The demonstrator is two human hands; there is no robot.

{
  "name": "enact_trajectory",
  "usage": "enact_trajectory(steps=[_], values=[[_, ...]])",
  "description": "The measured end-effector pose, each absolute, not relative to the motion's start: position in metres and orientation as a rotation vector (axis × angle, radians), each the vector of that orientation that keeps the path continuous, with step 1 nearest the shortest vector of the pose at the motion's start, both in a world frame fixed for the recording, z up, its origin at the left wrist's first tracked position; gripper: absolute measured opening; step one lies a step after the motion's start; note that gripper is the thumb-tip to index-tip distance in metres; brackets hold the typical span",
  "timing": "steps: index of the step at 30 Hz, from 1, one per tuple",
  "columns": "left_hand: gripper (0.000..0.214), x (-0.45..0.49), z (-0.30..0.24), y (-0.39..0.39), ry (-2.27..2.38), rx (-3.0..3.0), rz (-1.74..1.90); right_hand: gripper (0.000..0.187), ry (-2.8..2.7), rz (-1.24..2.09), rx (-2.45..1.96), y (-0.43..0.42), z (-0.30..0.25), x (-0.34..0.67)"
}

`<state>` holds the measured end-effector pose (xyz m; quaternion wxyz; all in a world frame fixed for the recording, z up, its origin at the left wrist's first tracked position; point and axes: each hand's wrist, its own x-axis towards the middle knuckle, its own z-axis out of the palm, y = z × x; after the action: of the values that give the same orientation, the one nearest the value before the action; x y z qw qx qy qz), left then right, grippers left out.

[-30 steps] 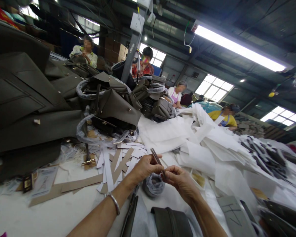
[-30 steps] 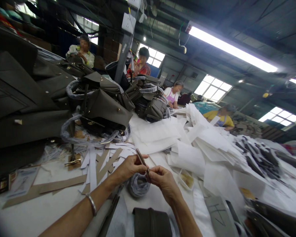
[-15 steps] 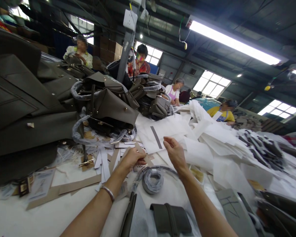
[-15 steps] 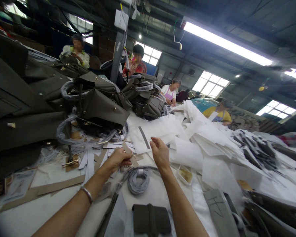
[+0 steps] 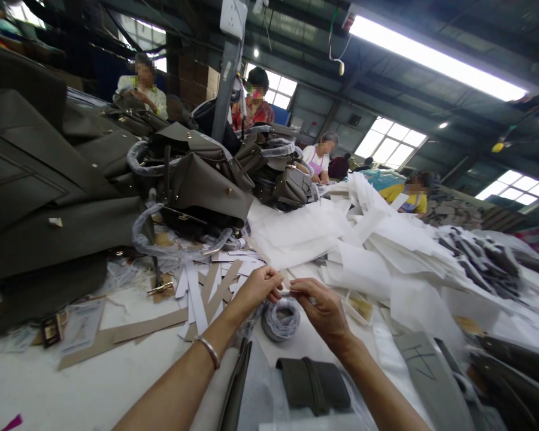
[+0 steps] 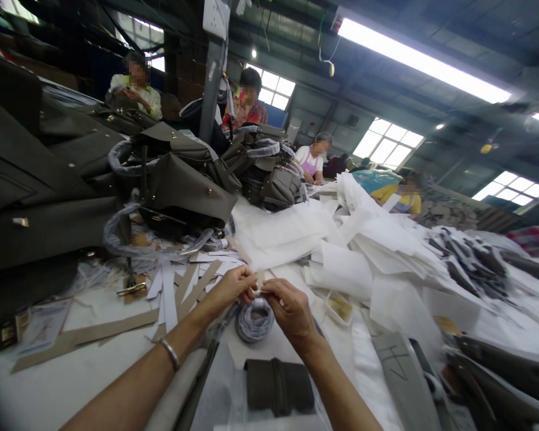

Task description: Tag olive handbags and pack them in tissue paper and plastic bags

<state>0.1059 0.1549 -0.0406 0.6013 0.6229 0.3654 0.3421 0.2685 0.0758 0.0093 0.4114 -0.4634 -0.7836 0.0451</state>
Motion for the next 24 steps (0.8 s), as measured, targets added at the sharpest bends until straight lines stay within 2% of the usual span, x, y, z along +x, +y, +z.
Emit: enact_trajectory(steps=[2,7,12,17,22,24], values=[[0.025,0.104,-0.039,0.152,0.929,1.635,0.813,0.016,-1.858,0.176,-1.225,0.065,0.012,0.273],[0.044,0.104,-0.043,0.139,1.071,2.038,0.68,0.01,-1.712,0.332,-1.319,0.031,0.013,0.279],[0.031,0.111,-0.046,0.134,1.183,2.221,0.522,0.012,-1.765,0.488,-1.388,0.01,-0.001,0.278],[0.027,0.111,-0.042,0.136,1.218,2.301,0.499,0.013,-1.787,0.56,-1.519,0.011,-0.012,0.275],[0.028,0.112,-0.036,0.13,1.201,2.374,0.497,0.003,-1.58,0.732,-1.646,0.022,0.006,0.266],[0.029,0.112,-0.034,0.127,1.187,2.395,0.488,0.006,-1.478,0.837,-1.655,0.027,0.015,0.263]])
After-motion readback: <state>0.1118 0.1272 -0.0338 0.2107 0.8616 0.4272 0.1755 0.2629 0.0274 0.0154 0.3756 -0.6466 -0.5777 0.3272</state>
